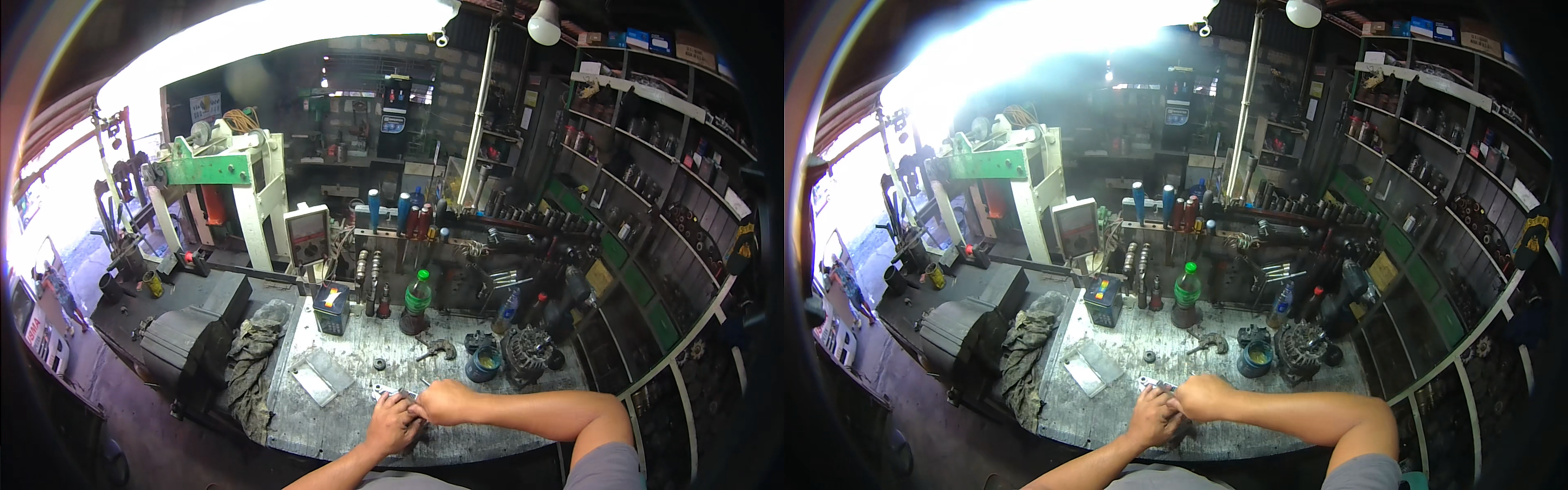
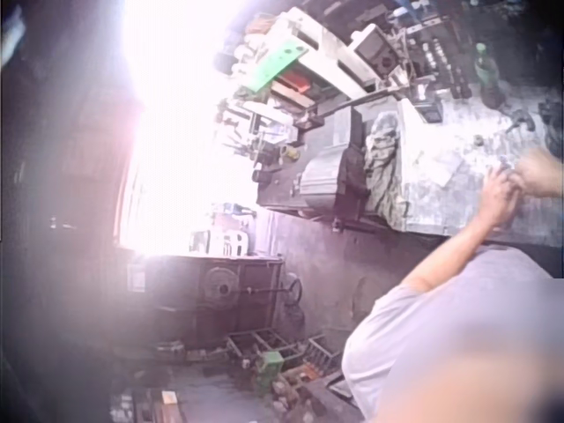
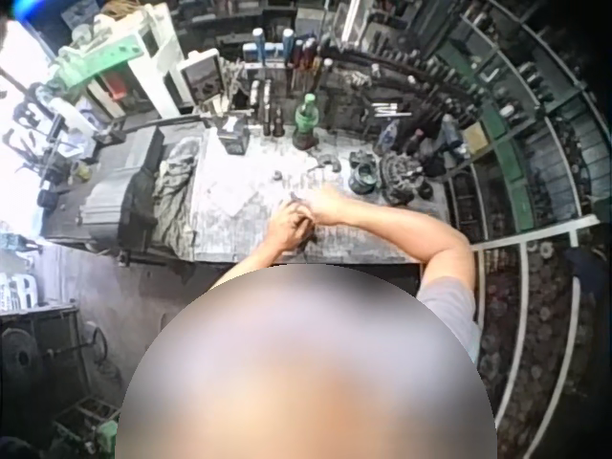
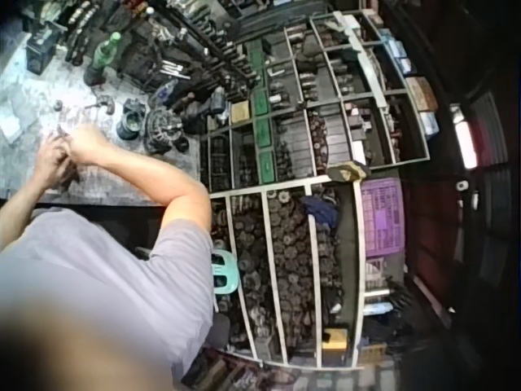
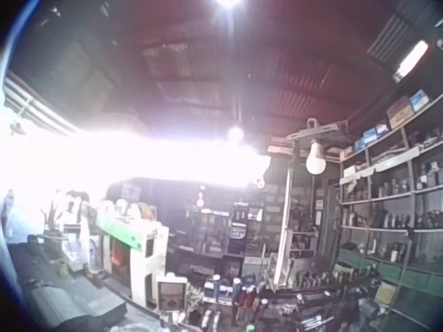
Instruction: The person retrieves a small mechanical part from a shelf and places it on a workbench. They then use a screwdriver and a wrench to adjust and tighten components on the part. The person repeatedly handles the part and tools while working at the bench.
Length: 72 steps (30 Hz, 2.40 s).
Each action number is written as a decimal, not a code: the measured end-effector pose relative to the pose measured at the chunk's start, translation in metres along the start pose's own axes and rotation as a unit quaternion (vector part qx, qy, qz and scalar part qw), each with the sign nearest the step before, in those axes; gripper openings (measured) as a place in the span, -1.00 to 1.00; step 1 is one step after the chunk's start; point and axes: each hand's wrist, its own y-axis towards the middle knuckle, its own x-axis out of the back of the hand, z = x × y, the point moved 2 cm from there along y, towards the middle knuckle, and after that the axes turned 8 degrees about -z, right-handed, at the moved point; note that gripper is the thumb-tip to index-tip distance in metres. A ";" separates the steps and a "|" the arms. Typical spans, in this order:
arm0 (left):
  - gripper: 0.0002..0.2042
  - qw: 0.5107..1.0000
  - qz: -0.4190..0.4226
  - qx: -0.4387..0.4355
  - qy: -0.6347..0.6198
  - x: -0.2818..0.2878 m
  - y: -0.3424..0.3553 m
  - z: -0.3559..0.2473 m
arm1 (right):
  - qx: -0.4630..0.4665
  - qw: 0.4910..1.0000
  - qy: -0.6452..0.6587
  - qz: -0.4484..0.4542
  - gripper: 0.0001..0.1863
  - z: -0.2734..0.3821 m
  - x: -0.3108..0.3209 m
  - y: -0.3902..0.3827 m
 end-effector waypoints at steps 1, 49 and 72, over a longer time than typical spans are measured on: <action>-0.80 1.000 -0.001 0.002 -0.009 0.000 0.000 0.000 | -0.099 0.993 0.060 0.012 -0.72 -0.001 0.000 0.001; -0.22 0.989 0.135 0.018 0.060 0.012 0.024 0.009 | 0.206 0.955 -0.124 -0.174 -0.80 -0.002 -0.051 0.018; 0.02 0.994 0.104 -0.016 -0.032 0.011 0.020 0.022 | -0.068 0.987 -0.029 -0.145 -0.76 0.023 -0.049 0.007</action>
